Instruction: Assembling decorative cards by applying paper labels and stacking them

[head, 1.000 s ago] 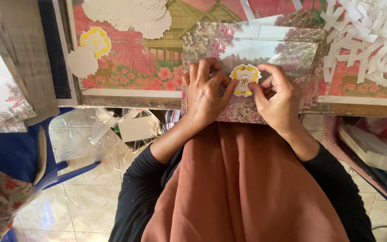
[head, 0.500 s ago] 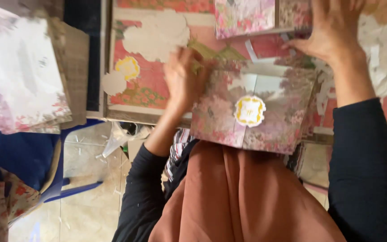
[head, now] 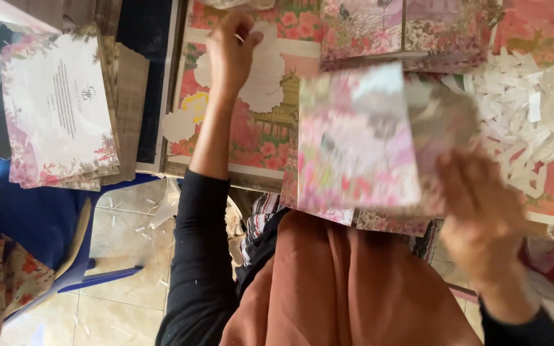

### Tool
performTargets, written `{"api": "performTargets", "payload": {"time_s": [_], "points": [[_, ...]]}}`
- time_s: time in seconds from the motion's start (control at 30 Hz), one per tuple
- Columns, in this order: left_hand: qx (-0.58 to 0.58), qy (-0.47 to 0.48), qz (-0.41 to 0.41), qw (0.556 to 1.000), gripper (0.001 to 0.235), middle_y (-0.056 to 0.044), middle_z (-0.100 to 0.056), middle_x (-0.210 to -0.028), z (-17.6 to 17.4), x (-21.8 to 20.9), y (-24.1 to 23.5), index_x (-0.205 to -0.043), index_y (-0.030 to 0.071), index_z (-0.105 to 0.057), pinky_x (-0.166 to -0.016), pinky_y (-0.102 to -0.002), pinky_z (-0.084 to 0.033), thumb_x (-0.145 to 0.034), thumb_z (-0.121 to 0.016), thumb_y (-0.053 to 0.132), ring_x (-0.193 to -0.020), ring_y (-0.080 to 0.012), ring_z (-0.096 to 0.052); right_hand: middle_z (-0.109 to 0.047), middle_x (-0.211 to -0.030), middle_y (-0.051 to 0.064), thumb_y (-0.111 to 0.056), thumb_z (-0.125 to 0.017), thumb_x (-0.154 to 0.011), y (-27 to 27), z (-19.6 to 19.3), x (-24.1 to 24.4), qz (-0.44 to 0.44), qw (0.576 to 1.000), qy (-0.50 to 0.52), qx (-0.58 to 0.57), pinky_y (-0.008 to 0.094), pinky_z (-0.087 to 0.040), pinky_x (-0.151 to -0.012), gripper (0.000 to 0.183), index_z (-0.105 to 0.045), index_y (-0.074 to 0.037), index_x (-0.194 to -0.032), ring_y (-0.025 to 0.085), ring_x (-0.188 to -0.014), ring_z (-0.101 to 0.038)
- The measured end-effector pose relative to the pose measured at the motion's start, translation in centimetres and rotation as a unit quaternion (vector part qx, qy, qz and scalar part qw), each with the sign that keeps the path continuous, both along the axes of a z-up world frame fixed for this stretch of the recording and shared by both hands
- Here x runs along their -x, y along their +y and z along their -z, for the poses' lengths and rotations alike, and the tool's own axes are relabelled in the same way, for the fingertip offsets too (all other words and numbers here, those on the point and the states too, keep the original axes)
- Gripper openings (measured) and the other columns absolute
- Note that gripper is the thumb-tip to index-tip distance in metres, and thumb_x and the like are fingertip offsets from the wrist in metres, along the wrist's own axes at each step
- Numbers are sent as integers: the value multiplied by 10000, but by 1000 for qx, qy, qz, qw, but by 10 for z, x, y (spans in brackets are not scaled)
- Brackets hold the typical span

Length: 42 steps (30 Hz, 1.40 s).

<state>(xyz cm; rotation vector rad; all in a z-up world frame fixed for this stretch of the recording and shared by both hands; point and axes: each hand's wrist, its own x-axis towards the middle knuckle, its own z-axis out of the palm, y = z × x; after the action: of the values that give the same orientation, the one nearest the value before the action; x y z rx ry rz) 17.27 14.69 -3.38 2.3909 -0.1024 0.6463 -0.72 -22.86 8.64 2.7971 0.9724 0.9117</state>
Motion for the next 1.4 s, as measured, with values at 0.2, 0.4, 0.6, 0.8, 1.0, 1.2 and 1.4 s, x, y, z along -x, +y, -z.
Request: {"api": "performTargets", "payload": {"time_s": [0.2, 0.4, 0.6, 0.8, 1.0, 1.2, 1.4], "points": [[398, 18, 122, 909, 292, -150, -692, -907, -64, 62, -28, -1022, 67, -400, -542, -287, -626, -882, -652, 18, -635, -198, -711, -615, -1297, 21, -413, -605, -880, -14, 55, 31, 63, 990, 60, 112, 335, -446, -928, 445, -602, -165, -1249, 194, -1194, -571], [572, 154, 122, 797, 561, -224, -591, -1197, -71, 121, -125, -1255, -20, -493, -730, -328, -635, -776, -700, 187, -1025, -325, -632, -627, -1175, 281, -36, -730, -871, 18, 6, -14, -93, 958, 149, -226, 386, -551, -879, 428, -557, 125, -1228, 368, -1048, -646], [405, 43, 218, 887, 162, -74, -557, -817, -82, 157, -167, -827, 63, -684, -627, -275, -468, -902, -629, 196, -714, -133, -516, -669, -851, 97, -77, -729, -891, 47, 11, -45, -101, 911, 130, -378, 266, -531, -558, 150, -676, 5, -1005, 230, -725, -666], [310, -27, 203, 928, 286, -142, -557, -850, -86, 172, -189, -929, -17, -655, -639, -328, -468, -985, -458, 181, -730, -221, -513, -679, -937, 87, -109, -672, -931, 59, 9, -29, -45, 966, 21, -253, 300, -539, -672, 77, -670, -46, -975, 236, -795, -674], [268, -100, 207, 936, 141, -127, -570, -904, -67, 174, -206, -934, 6, -638, -599, -322, -454, -937, -523, 88, -711, -307, -561, -592, -748, 54, -187, -560, -969, 50, 31, -29, 21, 984, -105, -144, 246, -493, -569, 194, -661, -52, -874, 175, -616, -607], [285, -60, 194, 937, 186, -101, -589, -882, -54, 164, -199, -957, 23, -661, -587, -308, -451, -953, -508, 130, -682, -284, -565, -566, -705, 24, -31, -705, -808, -10, 51, -51, 77, 979, -41, -183, 300, -509, -612, 115, -647, -103, -876, 228, -645, -616], [224, -58, 143, 962, 225, -111, -558, -1041, -46, 160, -200, -954, 69, -656, -656, -353, -404, -963, -493, 225, -726, -256, -498, -412, -1059, 194, 148, -819, -681, -12, 38, -39, 72, 969, 92, -217, 509, -426, -827, 500, -520, 48, -1070, 438, -933, -506]]}}
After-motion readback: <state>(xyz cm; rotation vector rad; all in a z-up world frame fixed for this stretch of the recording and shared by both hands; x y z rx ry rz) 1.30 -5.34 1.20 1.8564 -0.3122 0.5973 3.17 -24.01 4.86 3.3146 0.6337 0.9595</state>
